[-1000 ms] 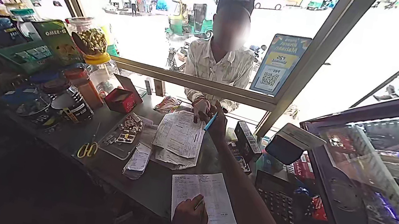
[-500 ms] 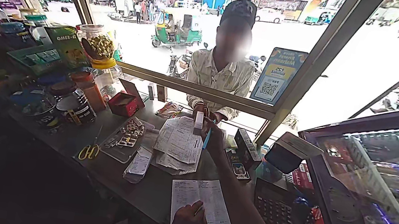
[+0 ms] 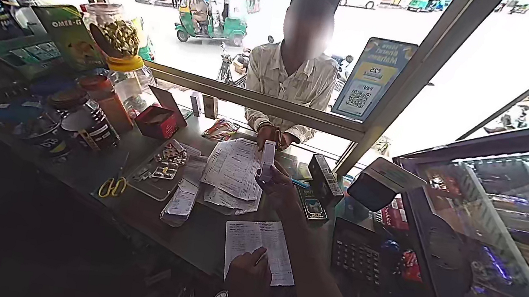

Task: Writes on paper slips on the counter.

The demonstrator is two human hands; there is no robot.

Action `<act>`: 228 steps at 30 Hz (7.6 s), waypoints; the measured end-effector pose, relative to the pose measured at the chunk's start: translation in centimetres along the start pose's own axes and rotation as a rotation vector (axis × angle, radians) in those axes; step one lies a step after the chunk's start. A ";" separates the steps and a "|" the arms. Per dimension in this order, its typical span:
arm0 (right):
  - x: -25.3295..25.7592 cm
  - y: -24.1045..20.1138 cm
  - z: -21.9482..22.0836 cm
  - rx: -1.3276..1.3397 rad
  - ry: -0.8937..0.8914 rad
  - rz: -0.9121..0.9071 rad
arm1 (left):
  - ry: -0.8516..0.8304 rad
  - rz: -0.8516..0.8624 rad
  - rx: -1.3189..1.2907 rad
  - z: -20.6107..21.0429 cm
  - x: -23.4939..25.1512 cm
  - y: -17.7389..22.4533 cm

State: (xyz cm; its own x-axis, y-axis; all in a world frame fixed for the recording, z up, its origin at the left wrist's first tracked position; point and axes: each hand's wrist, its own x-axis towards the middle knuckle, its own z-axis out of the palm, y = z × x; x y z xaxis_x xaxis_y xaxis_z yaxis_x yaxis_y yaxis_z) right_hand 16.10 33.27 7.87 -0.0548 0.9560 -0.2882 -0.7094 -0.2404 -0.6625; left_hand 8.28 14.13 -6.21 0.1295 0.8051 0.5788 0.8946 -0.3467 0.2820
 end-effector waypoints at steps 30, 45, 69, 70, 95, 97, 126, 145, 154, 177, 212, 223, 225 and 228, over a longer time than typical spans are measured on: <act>-8.8 0.8 -6.5 0.616 -0.221 0.172 | 0.019 0.005 -0.009 0.2 0.0 0.1; -8.6 1.1 -7.0 0.692 -0.226 0.192 | 0.011 0.011 0.007 0.4 -0.3 0.0; -11.2 4.4 -14.6 -0.774 -0.038 -0.347 | -0.047 0.003 -0.001 0.0 0.0 0.1; -11.4 4.4 -14.9 -0.869 -0.036 -0.373 | -0.052 0.000 -0.001 0.0 0.0 0.1; -11.2 4.4 -16.7 -0.836 -0.027 -0.506 | -0.017 0.018 0.028 0.1 -0.3 0.1; -11.3 4.3 -16.6 -0.854 -0.039 -0.504 | -0.010 0.011 0.022 0.2 -0.3 0.1; -10.9 4.9 -16.3 -0.965 -0.043 -0.521 | 0.010 0.003 0.037 0.3 -0.2 0.1; 2.6 -3.5 -4.7 -1.561 0.180 -0.669 | 0.013 0.017 0.040 0.5 -0.3 -0.2; 2.5 -4.4 -4.6 -1.456 0.119 -0.472 | 0.014 0.016 0.038 0.4 -0.2 -0.1; -5.3 -7.3 -10.1 -0.334 0.114 -0.470 | 0.043 0.009 0.008 0.8 -0.3 -0.1; -6.4 -4.6 -11.9 -0.655 0.327 -0.586 | 0.034 0.007 0.029 0.5 -0.2 -0.2; -6.9 -3.5 -11.8 0.599 -0.276 0.011 | 0.063 -0.003 0.016 0.9 -0.3 0.0; -6.5 -3.4 -11.6 0.606 -0.258 0.014 | 0.054 0.002 0.015 0.7 -0.3 -0.1; -6.1 -3.3 -11.4 0.620 -0.264 0.006 | 0.047 0.001 0.019 0.8 -0.3 -0.1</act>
State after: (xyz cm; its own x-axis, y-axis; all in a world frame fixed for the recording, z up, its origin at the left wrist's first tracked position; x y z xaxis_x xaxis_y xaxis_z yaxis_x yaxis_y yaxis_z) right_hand 26.81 26.29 3.90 -0.1737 0.9830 -0.0596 -0.9765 -0.1798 -0.1193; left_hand 8.48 14.27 -7.01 0.1108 0.7814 0.6142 0.9025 -0.3378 0.2671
